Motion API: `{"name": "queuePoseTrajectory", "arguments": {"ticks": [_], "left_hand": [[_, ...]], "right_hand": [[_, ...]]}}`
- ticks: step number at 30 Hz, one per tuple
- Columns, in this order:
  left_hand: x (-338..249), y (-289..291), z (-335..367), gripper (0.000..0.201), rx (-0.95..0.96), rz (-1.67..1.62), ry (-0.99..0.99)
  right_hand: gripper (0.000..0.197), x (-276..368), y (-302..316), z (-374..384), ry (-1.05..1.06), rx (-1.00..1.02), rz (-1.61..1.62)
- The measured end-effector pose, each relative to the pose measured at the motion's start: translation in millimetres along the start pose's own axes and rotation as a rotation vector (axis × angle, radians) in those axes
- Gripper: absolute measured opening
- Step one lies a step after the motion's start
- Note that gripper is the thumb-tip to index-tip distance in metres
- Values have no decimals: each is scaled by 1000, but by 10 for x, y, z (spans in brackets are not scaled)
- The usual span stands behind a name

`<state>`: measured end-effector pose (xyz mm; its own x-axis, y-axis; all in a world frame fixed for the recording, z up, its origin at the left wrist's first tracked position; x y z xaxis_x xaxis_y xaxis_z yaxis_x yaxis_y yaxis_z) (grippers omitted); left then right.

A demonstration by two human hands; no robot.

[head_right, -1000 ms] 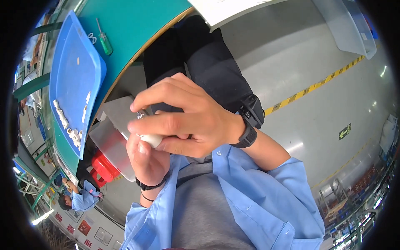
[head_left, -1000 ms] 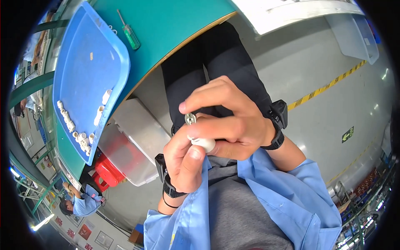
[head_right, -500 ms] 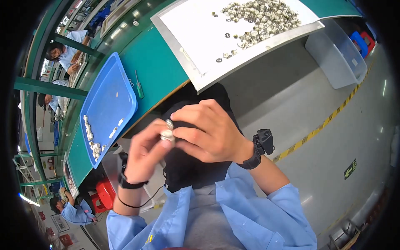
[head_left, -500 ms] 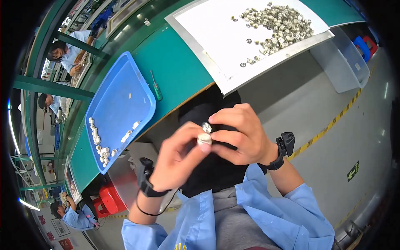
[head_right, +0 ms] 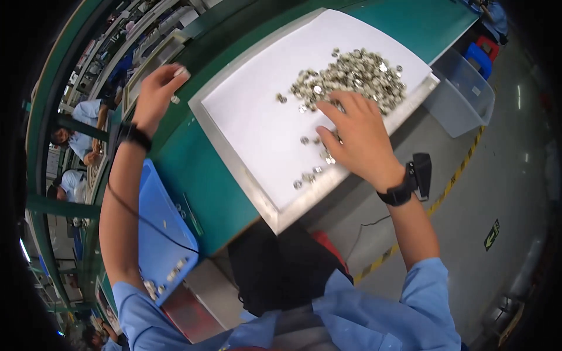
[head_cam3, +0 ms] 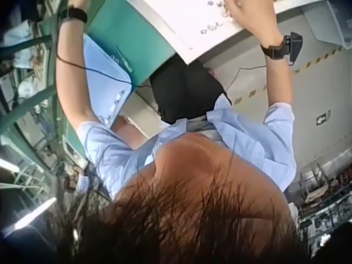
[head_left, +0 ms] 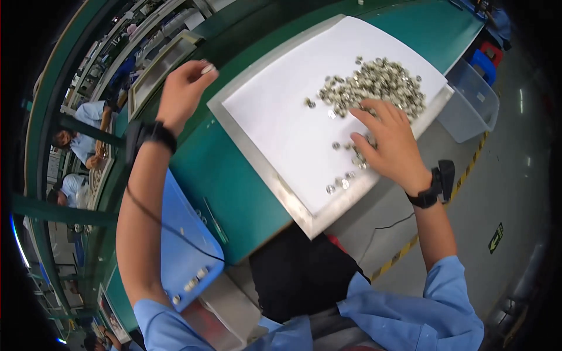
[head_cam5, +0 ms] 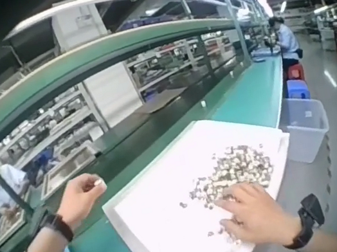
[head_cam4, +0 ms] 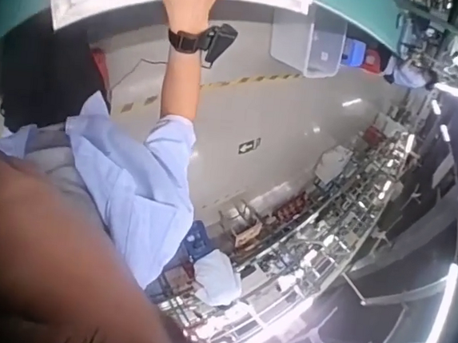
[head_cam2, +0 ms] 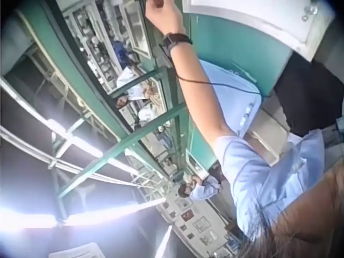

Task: The person picks up a white plastic component and a metal contact by hand, fits the metal piece into the plastic housing, and places the assembled unit onto a blue tray. This process is repeated for several more components.

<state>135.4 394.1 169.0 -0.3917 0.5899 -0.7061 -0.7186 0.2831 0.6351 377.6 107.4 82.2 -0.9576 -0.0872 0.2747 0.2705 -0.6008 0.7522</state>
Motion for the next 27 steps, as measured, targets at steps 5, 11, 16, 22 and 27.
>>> {"name": "queuePoseTrajectory", "arguments": {"ticks": [5, 11, 16, 22, 27], "left_hand": [[792, -600, 1557, 32, 83, 25, -32], [1367, -1645, 2486, 41, 95, 176, -92], [1060, -1432, 2343, 46, 2, 65, -88], [-57, -24, 778, 44, -145, -86, -673], [-1499, 939, -1828, 37, -496, -27, -998]], "right_hand": [[31, -69, -289, 146, -152, 143, -49], [29, -135, -322, 226, -212, 243, -53], [24, -55, -281, 228, -191, 250, -28], [14, -228, -324, 8, -161, 169, -32], [8, -153, -314, 33, -23, 146, -21]]}}
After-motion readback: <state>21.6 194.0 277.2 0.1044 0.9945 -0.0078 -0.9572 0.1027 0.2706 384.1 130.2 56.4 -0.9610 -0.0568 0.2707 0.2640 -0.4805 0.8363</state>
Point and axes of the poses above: each hand's wrist, its own z-axis towards the middle knuckle, its own y-axis out of the back of the hand, x = y × z, the point moved 3 cm from there along z, towards the middle knuckle, and after that the axes turned 3 degrees about -z, right-handed, at the moved point
